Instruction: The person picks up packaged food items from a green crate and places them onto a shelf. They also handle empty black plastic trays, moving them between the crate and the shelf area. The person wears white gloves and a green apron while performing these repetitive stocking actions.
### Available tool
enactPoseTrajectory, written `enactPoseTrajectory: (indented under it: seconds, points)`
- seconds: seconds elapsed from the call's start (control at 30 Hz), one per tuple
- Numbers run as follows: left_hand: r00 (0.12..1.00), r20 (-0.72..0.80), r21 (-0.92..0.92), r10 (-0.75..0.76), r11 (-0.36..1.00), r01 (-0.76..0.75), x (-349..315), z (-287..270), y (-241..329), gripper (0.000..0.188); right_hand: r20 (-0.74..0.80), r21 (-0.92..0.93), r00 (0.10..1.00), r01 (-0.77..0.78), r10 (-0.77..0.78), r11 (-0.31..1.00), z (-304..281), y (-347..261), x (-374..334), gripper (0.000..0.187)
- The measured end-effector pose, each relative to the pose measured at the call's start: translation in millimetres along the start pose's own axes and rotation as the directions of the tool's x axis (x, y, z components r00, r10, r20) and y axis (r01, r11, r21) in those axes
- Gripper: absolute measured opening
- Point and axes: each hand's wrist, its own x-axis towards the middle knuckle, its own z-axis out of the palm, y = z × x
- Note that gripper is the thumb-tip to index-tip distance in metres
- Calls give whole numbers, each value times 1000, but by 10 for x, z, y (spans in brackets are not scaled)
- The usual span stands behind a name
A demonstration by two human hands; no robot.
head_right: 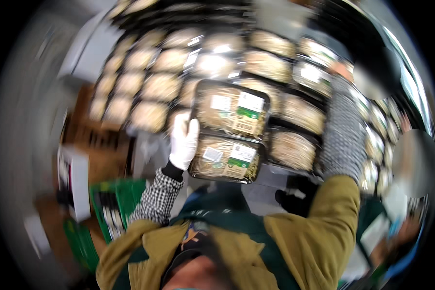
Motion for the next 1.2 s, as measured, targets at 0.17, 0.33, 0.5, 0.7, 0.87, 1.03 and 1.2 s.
enactPoseTrajectory:
  seconds: [0.17,0.33,0.5,0.7,0.87,1.03,1.2]
  points:
    - [909,-240,-128,-340,940,317,-804,-380,-511,17,10,-85,989,149,-148,985,590,1276,845,46]
    - [701,-450,-308,-553,833,459,-1595,483,-962,10,-62,-197,998,-25,13,980,356,1949,1900,58]
    - [581,-567,-229,-583,790,569,-1579,702,-1114,11,-87,-440,878,389,-470,809,-247,1971,2504,51]
    - [356,-711,-291,-606,715,636,-1839,1195,-1109,15,-153,-592,521,632,-839,500,-388,711,2082,29]
    - [328,-850,-206,-413,833,513,-2356,1572,-1727,11,-76,-270,170,945,-982,185,385,-390,751,24]
    - [211,-934,-27,-289,644,764,-2998,1375,-1451,15,-216,265,-312,893,-925,-363,1568,-1483,-932,26]
    - [66,-992,-12,-104,615,788,-4010,1324,-944,15,-175,276,-758,574,-628,-771,1616,-2428,-3219,22]
